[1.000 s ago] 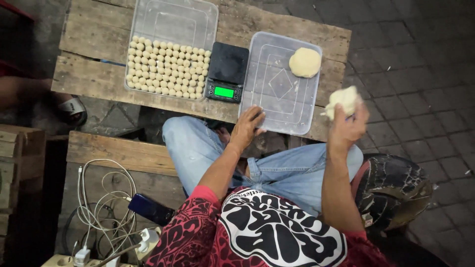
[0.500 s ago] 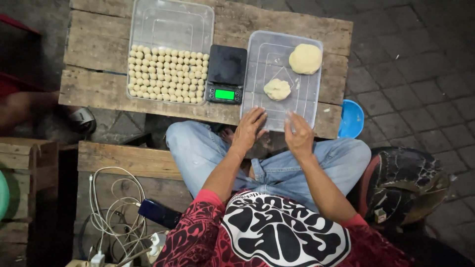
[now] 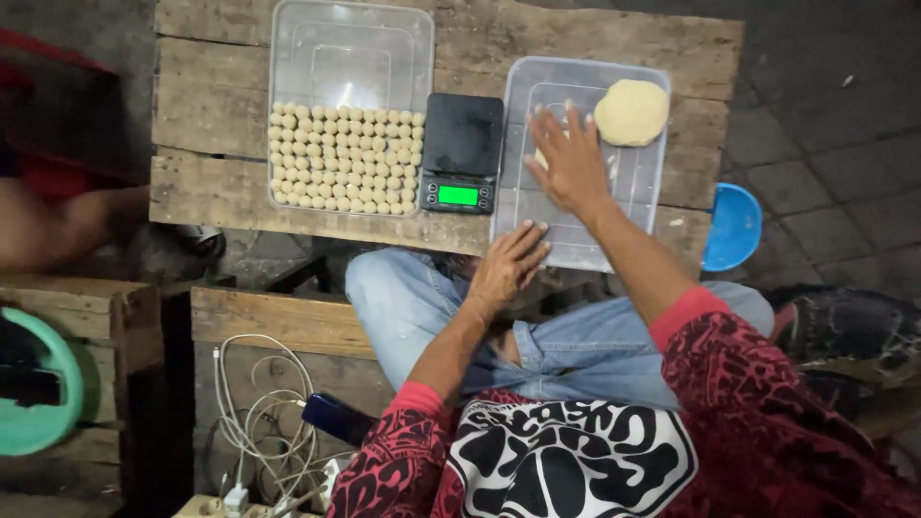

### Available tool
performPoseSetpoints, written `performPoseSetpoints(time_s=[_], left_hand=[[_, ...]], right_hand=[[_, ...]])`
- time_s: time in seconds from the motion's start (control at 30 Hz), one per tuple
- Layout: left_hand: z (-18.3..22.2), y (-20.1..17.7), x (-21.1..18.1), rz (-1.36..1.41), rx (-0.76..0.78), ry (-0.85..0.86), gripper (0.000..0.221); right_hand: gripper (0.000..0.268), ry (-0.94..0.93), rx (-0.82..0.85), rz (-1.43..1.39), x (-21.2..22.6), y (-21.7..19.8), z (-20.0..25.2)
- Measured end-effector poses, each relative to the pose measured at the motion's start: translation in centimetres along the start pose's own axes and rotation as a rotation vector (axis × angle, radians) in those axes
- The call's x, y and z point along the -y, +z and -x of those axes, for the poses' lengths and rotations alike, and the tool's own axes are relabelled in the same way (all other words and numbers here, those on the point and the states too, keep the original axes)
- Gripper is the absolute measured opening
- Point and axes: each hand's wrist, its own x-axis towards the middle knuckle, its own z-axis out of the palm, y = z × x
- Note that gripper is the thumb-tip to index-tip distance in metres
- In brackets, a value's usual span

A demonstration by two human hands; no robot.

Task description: Portioning dough using a digital scale and rolling it into small uniform balls by hand.

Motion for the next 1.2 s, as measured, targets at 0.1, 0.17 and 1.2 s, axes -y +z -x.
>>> performPoseSetpoints(time_s=[0.1, 0.17, 1.2], left_hand=[[-0.7, -2.0, -1.3, 0.052, 0.138, -0.120, 0.040], [-1.1, -2.5, -1.8, 0.052, 0.146, -0.185, 0.041], [1.6, 2.1, 0.3, -0.053, 0.075, -0.100, 0.039]], right_hand=[[0.058, 0.085, -0.011, -0.182, -1.4, 1.7, -4.0], [0.076, 0.200, 0.103, -0.186, -2.9, 3.3, -6.6], [0.063, 0.230, -0.030, -0.117, 8.0, -0.6, 11.4]])
